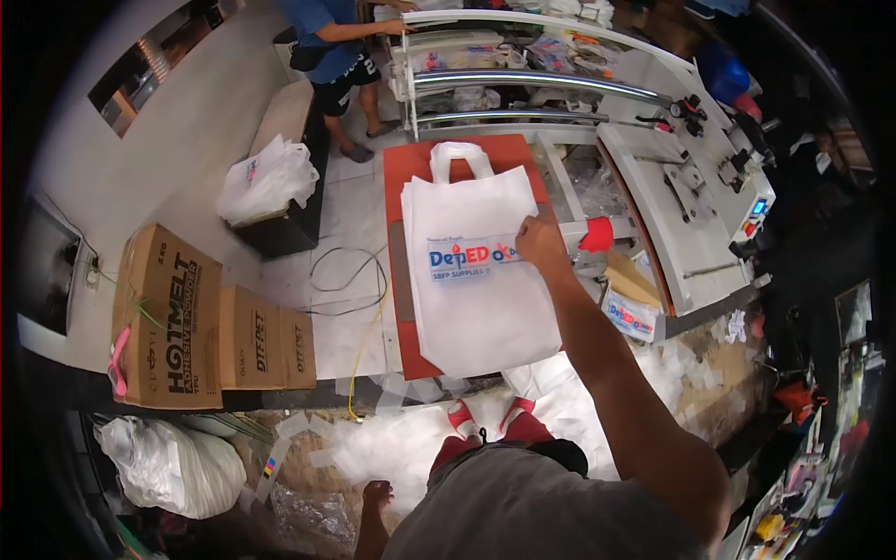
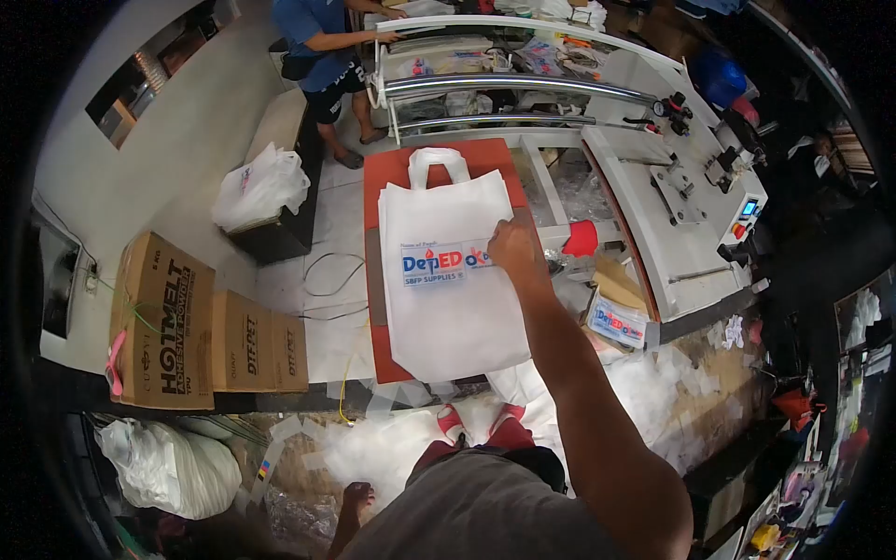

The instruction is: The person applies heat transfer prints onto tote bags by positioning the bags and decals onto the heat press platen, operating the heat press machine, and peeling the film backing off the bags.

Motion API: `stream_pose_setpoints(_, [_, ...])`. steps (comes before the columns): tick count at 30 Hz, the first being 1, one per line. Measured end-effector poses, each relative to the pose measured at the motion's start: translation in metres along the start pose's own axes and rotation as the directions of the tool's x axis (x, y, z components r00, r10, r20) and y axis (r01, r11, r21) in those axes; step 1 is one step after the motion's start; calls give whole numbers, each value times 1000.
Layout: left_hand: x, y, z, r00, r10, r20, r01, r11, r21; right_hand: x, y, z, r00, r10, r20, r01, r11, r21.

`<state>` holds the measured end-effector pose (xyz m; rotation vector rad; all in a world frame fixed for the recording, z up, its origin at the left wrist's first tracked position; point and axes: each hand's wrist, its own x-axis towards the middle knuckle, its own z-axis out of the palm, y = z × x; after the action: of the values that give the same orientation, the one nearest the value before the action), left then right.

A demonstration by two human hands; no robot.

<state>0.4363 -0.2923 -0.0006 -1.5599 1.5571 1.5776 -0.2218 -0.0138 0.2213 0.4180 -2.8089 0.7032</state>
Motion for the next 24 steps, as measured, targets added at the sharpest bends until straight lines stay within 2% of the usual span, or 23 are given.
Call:
stream_pose_setpoints(2, [18,-9,-8,999,31,12,-31,999,-26,-49,-35,9,966,-241,-90,237,970,-54])
stream_pose_setpoints(3, [22,-6,-11,999,33,12,-33,999,-32,-90,-53,8,949,-310,51,298,940,164])
stream_pose_setpoints(4, [26,2,-12,999,42,-20,-43,998,-42,-132,-89,-30,805,-421,419,236,874,425])
stream_pose_setpoints(5, [28,10,-13,997,49,-53,-51,998,-49,-175,-125,-69,525,-461,716,-10,838,546])
stream_pose_setpoints(6, [23,22,-13,993,105,-60,-105,994,-5,-208,-122,-73,171,-645,744,175,763,622])
stream_pose_setpoints(7, [35,20,-20,993,103,-60,-103,995,1,-192,-165,-150,-75,-461,884,-230,871,434])
stream_pose_setpoints(8, [61,15,-30,988,135,71,-121,979,-167,-212,-139,-131,198,-551,811,-146,801,580])
stream_pose_setpoints(9, [76,15,-36,963,187,196,-114,937,-330,-211,-123,-139,402,-488,775,-287,736,613])
stream_pose_setpoints(10, [53,38,-18,975,215,-46,-216,976,-3,-209,-98,-135,556,-332,762,-398,699,594])
stream_pose_setpoints(11, [62,44,-25,975,218,-40,-218,976,6,-203,-74,-133,757,-85,647,-342,793,504])
stream_pose_setpoints(12, [92,39,-38,979,127,162,-96,977,-189,-202,-41,-128,871,-5,490,-320,752,577])
stream_pose_setpoints(13, [105,33,-43,927,64,369,73,935,-346,-196,-30,-141,917,105,385,-325,756,569])
stream_pose_setpoints(14, [91,37,-29,932,340,126,-353,929,107,-198,-7,-145,930,162,330,-339,728,597])
stream_pose_setpoints(15, [79,49,-25,938,317,143,-335,934,127,-202,19,-145,940,174,294,-322,740,591])
stream_pose_setpoints(17, [52,59,-17,937,336,100,-349,916,197,-214,47,-161,890,316,329,-445,763,468])
stream_pose_setpoints(19, [36,50,-21,927,357,118,-368,925,94,-234,101,-151,805,518,290,-593,714,372])
stream_pose_setpoints(20, [34,39,-21,916,392,84,-401,905,142,-253,132,-136,785,546,293,-619,700,355])
stream_pose_setpoints(21, [32,31,-25,920,378,101,-390,907,157,-272,166,-115,835,528,156,-551,799,241])
stream_pose_setpoints(22, [29,26,-29,976,176,128,-197,964,176,-286,197,-93,879,476,29,-476,872,110])
stream_pose_setpoints(23, [23,16,-32,989,-36,143,7,979,203,-298,220,-72,831,549,92,-553,833,28])
stream_pose_setpoints(24, [13,3,-32,981,-127,147,109,986,130,-314,244,-46,854,512,91,-510,859,-37])
